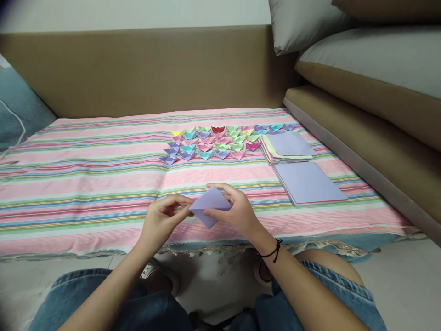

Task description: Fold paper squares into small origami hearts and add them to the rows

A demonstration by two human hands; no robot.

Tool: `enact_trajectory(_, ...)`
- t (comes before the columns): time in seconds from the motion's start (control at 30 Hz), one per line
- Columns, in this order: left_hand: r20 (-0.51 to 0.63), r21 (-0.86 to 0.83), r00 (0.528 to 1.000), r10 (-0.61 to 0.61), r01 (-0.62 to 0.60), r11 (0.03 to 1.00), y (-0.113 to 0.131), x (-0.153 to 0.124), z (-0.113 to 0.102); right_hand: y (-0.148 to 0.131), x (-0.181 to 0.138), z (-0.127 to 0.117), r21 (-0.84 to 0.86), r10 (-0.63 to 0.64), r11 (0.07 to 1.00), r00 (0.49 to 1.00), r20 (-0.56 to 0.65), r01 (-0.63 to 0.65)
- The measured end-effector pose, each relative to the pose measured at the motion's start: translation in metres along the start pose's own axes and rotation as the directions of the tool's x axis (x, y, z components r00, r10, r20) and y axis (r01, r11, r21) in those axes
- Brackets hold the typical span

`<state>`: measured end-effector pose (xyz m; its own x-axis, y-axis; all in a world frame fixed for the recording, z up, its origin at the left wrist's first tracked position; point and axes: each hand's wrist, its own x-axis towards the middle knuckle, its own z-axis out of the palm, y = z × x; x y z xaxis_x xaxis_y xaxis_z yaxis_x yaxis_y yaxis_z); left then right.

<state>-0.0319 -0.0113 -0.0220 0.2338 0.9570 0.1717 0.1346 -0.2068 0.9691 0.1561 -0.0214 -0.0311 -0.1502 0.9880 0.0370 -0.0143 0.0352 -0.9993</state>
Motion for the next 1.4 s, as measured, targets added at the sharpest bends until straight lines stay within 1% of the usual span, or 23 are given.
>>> enact_trajectory(0.13,0.034,-0.073,0.996,-0.084,0.087,0.994,0.0008,0.0014,0.0003,-0.0015,-0.0003,0.0010,-0.003,0.010,1.000,1.000,-0.028,-0.010)
enact_trajectory(0.3,0.085,0.038,0.994,-0.069,0.066,0.997,0.0024,0.0014,-0.0011,-0.0006,-0.0008,0.0012,-0.035,-0.020,0.999,0.999,-0.049,0.018)
enact_trajectory(0.37,0.104,0.039,0.991,-0.082,0.078,0.996,0.0029,0.0012,-0.0010,-0.0002,-0.0010,0.0013,-0.032,-0.021,0.999,0.999,-0.046,0.020)
enact_trajectory(0.57,0.153,-0.111,0.970,-0.190,0.208,0.972,0.0049,0.0004,0.0023,-0.0016,-0.0015,0.0024,-0.048,-0.039,0.998,0.997,-0.062,0.036)
enact_trajectory(0.67,0.168,-0.148,0.953,-0.251,0.276,0.950,0.0069,0.0002,0.0034,-0.0024,-0.0010,0.0022,-0.067,-0.055,0.996,0.996,-0.069,0.050)
enact_trajectory(0.8,0.175,-0.190,0.944,-0.279,0.310,0.932,0.0091,0.0010,0.0033,-0.0011,0.0004,0.0010,-0.053,-0.057,0.997,0.996,-0.074,0.053)
enact_trajectory(1.07,0.184,-0.200,0.928,-0.323,0.357,0.912,0.0074,0.0018,0.0042,0.0012,0.0008,0.0006,-0.018,0.040,0.999,0.995,-0.095,-0.042)
enact_trajectory(1.4,0.180,-0.163,0.929,-0.324,0.353,0.921,0.0022,0.0007,0.0052,0.0018,0.0019,-0.0023,-0.025,0.129,0.991,0.988,-0.082,-0.131)
